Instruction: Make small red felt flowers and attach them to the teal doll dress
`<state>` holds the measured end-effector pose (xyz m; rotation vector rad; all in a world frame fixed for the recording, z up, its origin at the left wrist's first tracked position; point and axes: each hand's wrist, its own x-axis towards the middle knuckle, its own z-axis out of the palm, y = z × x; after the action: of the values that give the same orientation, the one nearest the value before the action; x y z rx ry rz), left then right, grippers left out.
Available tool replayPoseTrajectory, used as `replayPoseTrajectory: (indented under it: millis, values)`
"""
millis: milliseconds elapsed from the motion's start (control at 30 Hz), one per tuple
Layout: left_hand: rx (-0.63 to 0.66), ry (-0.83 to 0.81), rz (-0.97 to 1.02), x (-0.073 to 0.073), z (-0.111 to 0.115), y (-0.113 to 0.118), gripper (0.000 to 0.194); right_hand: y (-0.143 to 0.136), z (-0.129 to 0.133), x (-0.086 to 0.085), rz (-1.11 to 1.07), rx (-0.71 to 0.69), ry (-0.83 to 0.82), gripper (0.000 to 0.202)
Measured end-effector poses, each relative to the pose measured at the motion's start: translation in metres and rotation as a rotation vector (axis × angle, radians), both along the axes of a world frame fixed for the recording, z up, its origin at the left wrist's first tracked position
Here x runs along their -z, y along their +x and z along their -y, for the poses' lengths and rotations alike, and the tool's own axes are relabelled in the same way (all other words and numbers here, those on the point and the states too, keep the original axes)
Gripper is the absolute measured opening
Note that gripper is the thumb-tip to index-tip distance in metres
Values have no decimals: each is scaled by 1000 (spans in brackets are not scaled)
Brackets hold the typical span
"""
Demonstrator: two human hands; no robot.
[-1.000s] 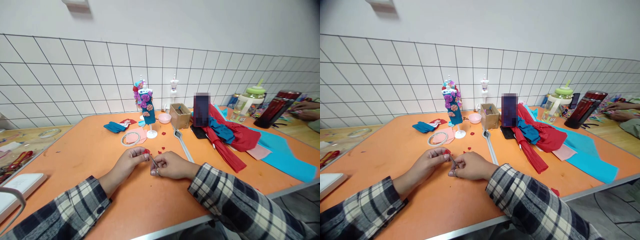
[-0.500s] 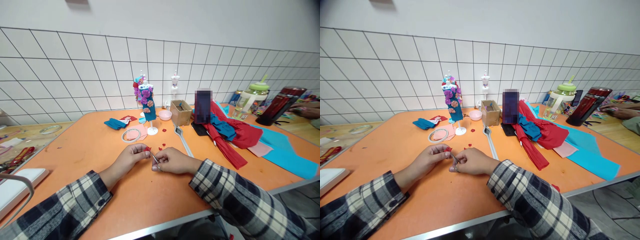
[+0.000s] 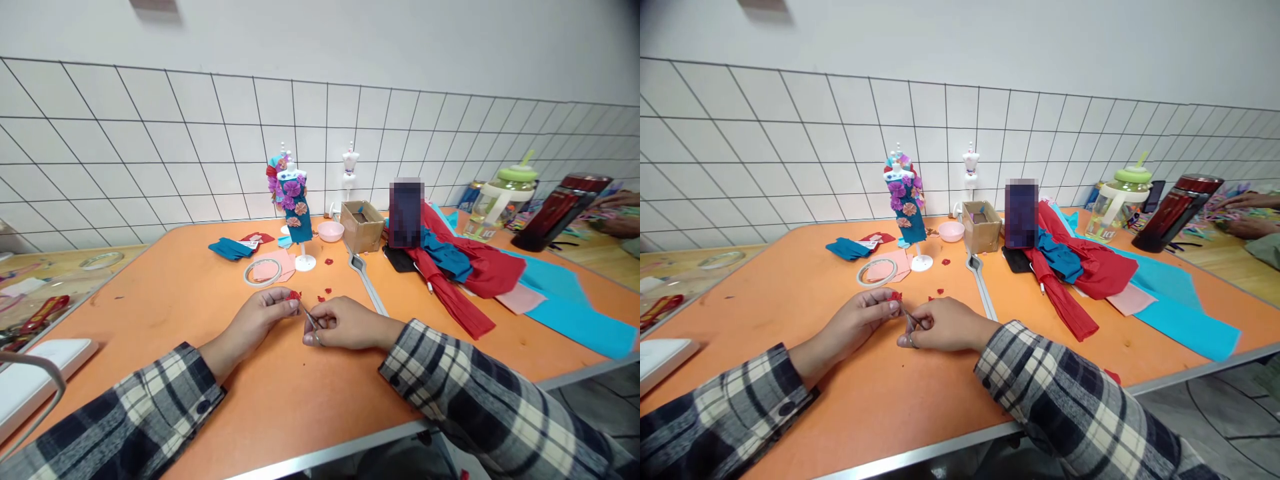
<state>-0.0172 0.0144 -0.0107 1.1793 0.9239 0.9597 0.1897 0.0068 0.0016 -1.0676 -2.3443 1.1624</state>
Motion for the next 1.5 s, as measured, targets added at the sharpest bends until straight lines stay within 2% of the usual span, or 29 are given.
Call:
replayPoseTrajectory:
  millis: [433, 767, 1500]
  values:
    - [-19, 1, 21, -3, 1, 2, 21, -1, -2, 3, 13, 12, -29, 35]
    - [-14, -2, -4, -2, 2, 0, 20, -1, -2, 2, 16, 2, -8, 30]
    - [49, 4, -38, -2, 1, 0, 19, -2, -1, 7, 9, -1, -22, 31]
